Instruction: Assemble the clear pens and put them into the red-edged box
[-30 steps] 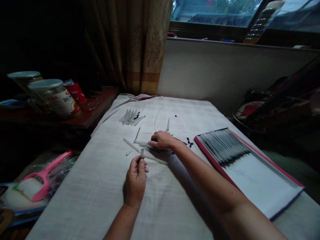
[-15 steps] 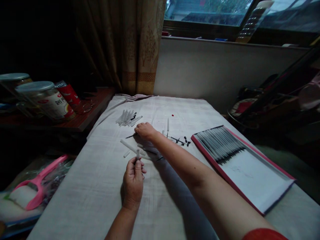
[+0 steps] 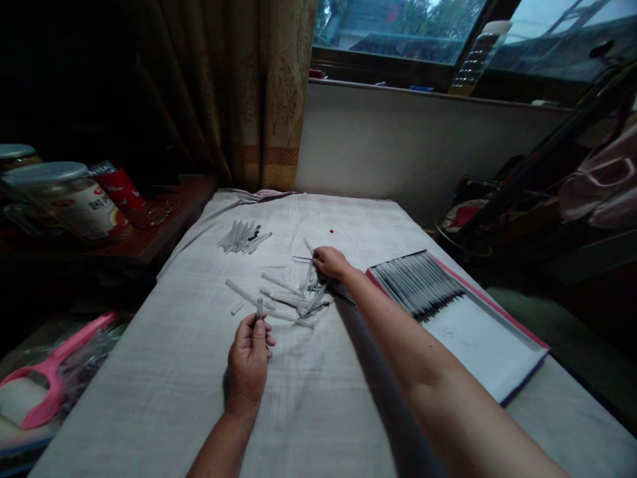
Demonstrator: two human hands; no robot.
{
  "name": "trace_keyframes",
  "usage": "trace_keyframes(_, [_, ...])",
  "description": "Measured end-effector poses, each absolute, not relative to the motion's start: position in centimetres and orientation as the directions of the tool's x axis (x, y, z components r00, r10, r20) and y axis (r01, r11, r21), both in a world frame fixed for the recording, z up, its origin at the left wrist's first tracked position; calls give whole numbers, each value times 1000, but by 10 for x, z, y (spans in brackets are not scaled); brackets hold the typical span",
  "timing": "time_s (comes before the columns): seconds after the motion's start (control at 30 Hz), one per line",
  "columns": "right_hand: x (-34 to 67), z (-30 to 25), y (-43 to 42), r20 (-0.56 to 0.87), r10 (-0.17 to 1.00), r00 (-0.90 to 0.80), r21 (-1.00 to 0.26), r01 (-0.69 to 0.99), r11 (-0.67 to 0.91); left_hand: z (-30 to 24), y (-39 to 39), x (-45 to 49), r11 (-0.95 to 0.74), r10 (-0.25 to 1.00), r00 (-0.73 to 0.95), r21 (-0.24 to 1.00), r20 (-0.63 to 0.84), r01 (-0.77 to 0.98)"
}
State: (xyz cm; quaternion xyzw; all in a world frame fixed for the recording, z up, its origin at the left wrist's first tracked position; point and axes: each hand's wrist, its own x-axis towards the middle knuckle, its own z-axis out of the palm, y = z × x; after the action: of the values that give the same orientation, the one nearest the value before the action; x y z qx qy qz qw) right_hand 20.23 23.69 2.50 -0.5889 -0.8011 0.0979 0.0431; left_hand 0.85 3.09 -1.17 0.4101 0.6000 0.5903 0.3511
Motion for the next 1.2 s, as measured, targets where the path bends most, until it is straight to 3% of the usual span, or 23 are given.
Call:
trace_keyframes(0.2, [203, 24, 179, 16, 893, -449, -368, 828, 423, -18, 31, 10, -61, 934, -319, 951, 161, 304])
trace_keyframes(0.33, [225, 32, 139, 233, 945, -229, -614, 719, 326, -14, 28, 14, -250, 921, -137, 822, 365, 512])
trace_keyframes(0.4, [235, 33, 115, 223, 971, -85, -787, 572, 231, -12, 26, 15, -327, 898, -56, 747, 437, 578])
trace_keyframes(0.53, [240, 22, 64, 106, 991, -87, -972, 201, 122, -13, 26, 15, -410, 835, 26, 591, 549, 695])
trace_keyframes(0.67, [239, 19, 27, 48, 970, -237, -985, -174, 7, -14, 25, 14, -437, 789, 76, 469, 609, 768])
trace_keyframes(0.77, [240, 26, 17, 110, 931, -347, -952, -307, -3, -13, 24, 14, -431, 785, 91, 435, 613, 791])
trace_keyframes(0.87, [239, 33, 15, 137, 940, -314, -946, -323, 30, -12, 23, 14, -412, 787, 81, 423, 612, 807])
trace_keyframes(1.03, [228, 31, 17, 159, 986, 51, -963, -213, 166, -13, 23, 15, -431, 781, 95, 422, 618, 797])
trace_keyframes(1.2, [220, 26, 18, 137, 990, 43, -964, -225, 143, -13, 21, 16, -457, 775, 125, 412, 620, 788])
